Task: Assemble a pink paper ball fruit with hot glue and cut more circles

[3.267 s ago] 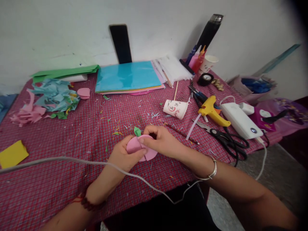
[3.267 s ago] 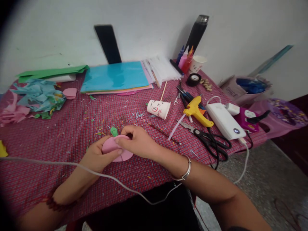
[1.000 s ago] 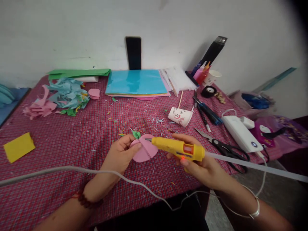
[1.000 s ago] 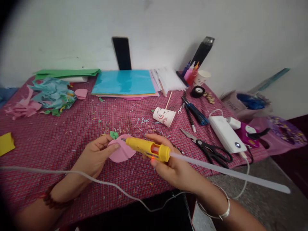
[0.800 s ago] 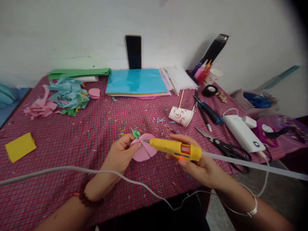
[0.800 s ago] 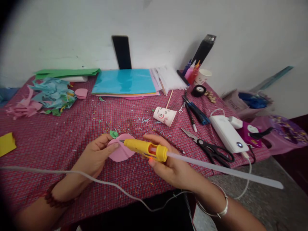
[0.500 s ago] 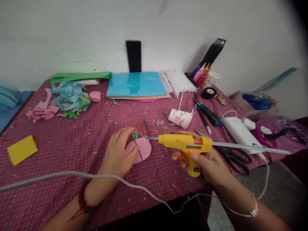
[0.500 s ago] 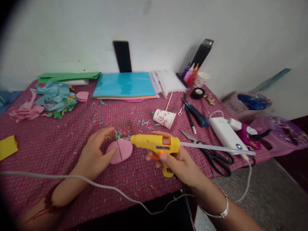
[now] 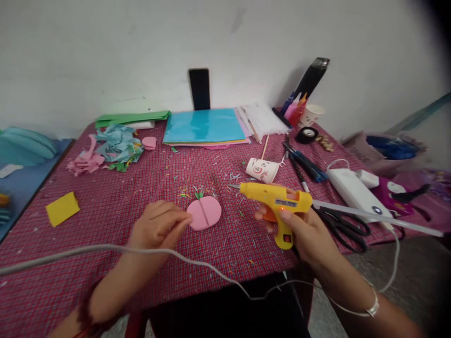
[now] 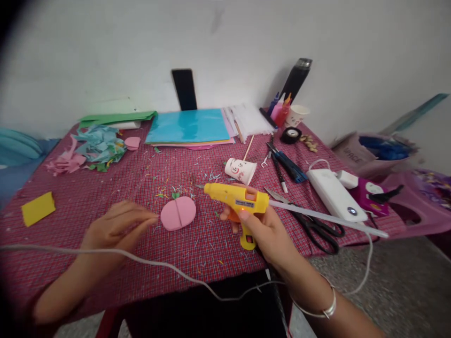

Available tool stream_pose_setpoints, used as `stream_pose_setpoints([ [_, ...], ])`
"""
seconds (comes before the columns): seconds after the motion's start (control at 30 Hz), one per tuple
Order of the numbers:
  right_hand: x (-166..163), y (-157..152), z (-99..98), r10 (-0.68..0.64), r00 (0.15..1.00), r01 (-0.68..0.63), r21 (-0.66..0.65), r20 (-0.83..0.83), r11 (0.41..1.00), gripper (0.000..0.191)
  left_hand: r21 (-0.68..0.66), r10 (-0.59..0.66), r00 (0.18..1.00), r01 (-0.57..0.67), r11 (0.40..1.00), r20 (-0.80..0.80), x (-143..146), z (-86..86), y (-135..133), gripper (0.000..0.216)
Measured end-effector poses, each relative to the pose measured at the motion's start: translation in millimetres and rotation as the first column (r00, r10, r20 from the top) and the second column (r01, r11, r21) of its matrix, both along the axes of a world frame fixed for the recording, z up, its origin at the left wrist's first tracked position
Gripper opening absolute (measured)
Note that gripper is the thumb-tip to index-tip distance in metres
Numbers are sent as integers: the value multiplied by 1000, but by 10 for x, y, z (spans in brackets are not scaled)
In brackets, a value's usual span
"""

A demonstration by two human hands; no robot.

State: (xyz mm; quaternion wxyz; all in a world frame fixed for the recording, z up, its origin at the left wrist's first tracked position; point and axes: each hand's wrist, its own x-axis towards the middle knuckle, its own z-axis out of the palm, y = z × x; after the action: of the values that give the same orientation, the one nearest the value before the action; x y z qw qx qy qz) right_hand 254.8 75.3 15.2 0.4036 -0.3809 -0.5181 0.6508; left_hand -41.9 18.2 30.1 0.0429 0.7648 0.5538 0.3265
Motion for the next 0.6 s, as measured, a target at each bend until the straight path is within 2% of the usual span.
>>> stream_pose_setpoints([
  [0.07, 31, 14, -10, 2, 999, -2, 15, 46, 1000, 46, -76, 39, 985, -53, 996, -169, -327, 6, -73, 29],
  [0.1, 40, 19, -9, 31, 997, -33, 27, 66, 999, 48, -109, 95, 957, -129, 986, -275, -488, 9, -85, 37],
  [0.13, 42, 22, -5, 65, 994, -69, 40, 82, 997, 50, -86, 210, 911, -255, 963, -355, -626, 9, -82, 40],
  [0.17, 38, 23, 0, 99, 991, -104, 51, 96, 993, 51, -27, 313, 873, -348, 937, -373, -731, 5, -66, 37],
  [0.23, 8, 19, 5, 148, 982, -156, 68, 115, 985, 50, -36, 359, 873, -391, 919, -332, -805, -22, -7, 17],
  [0.27, -14, 14, 1, 164, 980, -173, 76, 116, 982, 49, -42, 373, 882, -400, 915, -288, -774, -47, 28, 18],
  [0.33, -66, 3, -22, 188, 976, -198, 86, 110, 976, 47, -141, 376, 907, -404, 904, -191, -604, -113, 95, 30],
  [0.37, -92, -4, -42, 196, 975, -205, 86, 101, 975, 46, -218, 379, 918, -396, 892, -119, -489, -148, 124, 30],
  [0.43, -136, -15, -92, 214, 974, -219, 64, 75, 974, 46, -445, 357, 934, -305, 842, 34, -253, -205, 174, 30],
  [0.5, -165, -21, -147, 231, 972, -232, 26, 47, 972, 45, -510, 307, 951, -275, 815, -22, -64, -231, 221, 30],
  [0.6, -181, -21, -213, 241, 971, -241, -8, 6, 971, 43, -437, 193, 962, -261, 861, -196, 94, -227, 295, 32],
])
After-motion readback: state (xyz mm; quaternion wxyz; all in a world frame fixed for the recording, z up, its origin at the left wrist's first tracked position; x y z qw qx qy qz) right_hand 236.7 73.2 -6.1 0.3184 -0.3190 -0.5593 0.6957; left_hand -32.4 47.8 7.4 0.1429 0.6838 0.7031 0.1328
